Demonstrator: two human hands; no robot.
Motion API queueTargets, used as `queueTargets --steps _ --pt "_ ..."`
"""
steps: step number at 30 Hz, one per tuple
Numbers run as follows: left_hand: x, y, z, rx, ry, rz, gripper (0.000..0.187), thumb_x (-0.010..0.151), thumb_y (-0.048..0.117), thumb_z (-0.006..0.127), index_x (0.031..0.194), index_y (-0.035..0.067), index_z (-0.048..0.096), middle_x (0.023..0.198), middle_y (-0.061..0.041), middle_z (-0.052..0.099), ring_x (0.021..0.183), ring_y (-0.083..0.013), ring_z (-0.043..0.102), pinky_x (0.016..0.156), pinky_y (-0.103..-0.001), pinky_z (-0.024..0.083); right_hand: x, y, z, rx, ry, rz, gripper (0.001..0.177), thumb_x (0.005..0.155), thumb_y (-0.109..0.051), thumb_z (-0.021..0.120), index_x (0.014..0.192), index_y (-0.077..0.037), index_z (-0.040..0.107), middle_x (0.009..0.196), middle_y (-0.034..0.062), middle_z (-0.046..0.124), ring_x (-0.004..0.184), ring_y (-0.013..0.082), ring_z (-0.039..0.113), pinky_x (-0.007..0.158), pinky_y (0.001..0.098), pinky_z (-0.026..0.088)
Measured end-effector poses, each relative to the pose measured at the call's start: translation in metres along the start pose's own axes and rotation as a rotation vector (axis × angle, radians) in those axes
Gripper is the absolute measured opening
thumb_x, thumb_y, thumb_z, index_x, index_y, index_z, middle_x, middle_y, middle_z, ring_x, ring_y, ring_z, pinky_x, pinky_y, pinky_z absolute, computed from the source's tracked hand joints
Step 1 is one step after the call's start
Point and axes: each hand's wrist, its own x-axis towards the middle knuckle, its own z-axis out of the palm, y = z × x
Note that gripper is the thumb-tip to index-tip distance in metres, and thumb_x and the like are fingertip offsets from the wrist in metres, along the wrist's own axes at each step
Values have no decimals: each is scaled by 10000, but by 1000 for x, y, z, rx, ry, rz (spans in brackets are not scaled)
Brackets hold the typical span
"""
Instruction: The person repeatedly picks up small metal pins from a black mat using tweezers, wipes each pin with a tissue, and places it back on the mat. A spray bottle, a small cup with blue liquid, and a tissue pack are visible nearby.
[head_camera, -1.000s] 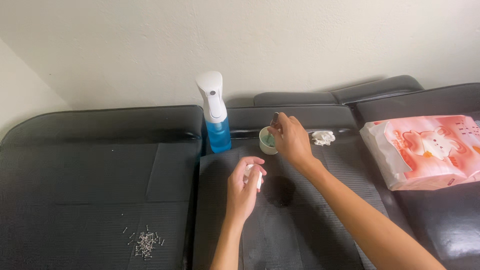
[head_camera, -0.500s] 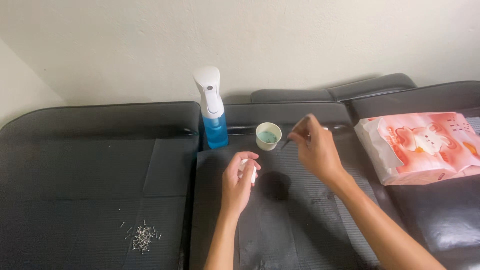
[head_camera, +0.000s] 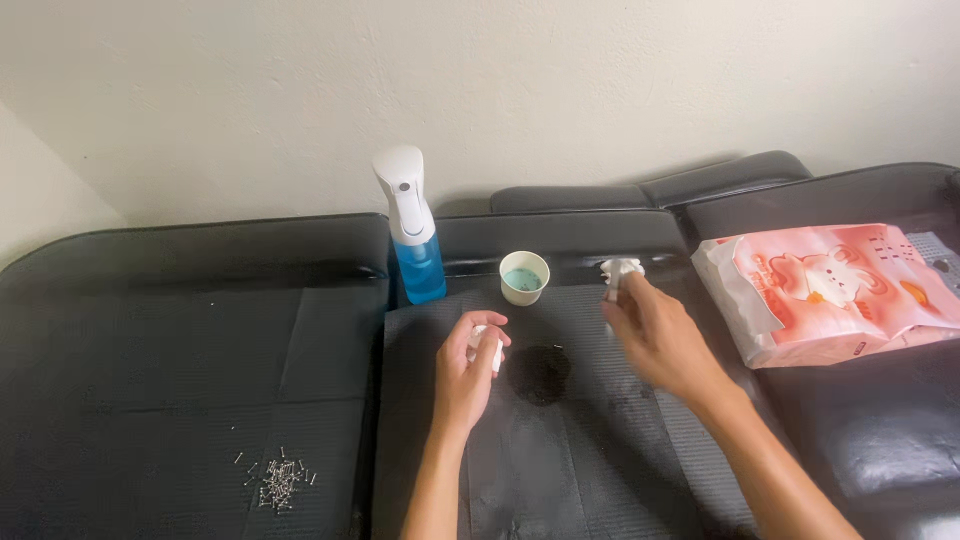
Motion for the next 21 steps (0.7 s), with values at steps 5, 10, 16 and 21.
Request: queueTargets --steps 5,10,16,21 --pt "2 -10 1 -24 -9 20 235 1067 160 622 1202 29 762 903 -169 788 781 -205 718 599 -277 614 -18 -36 -26 -384 -289 149 206 1091 -262 658 1188 -106 752 1007 122 816 993 308 810 823 427 651" --pt "1 -11 0 -19 -5 28 228 1070 167 619 1191 34 759 891 -161 788 762 -197 710 591 -280 612 -31 -10 -13 -529 -365 235 233 1061 -354 693 1203 -185 768 997 21 825 1060 209 818 849 367 691" --pt "5 -14 -1 -64 -26 17 340 1086 269 557 1229 32 754 915 -179 784 787 -197 699 586 -280 607 -20 -32 -15 -407 -301 165 254 981 -340 804 1182 -189 767 997 14 744 1089 235 763 885 390 682" --pt "6 -12 1 -92 14 -56 522 922 169 533 1401 13 673 1101 -209 749 955 -235 676 733 -323 645 -7 -42 9 -216 -270 166 148 985 -227 810 1126 -192 837 994 -6 795 1040 202 769 879 373 678"
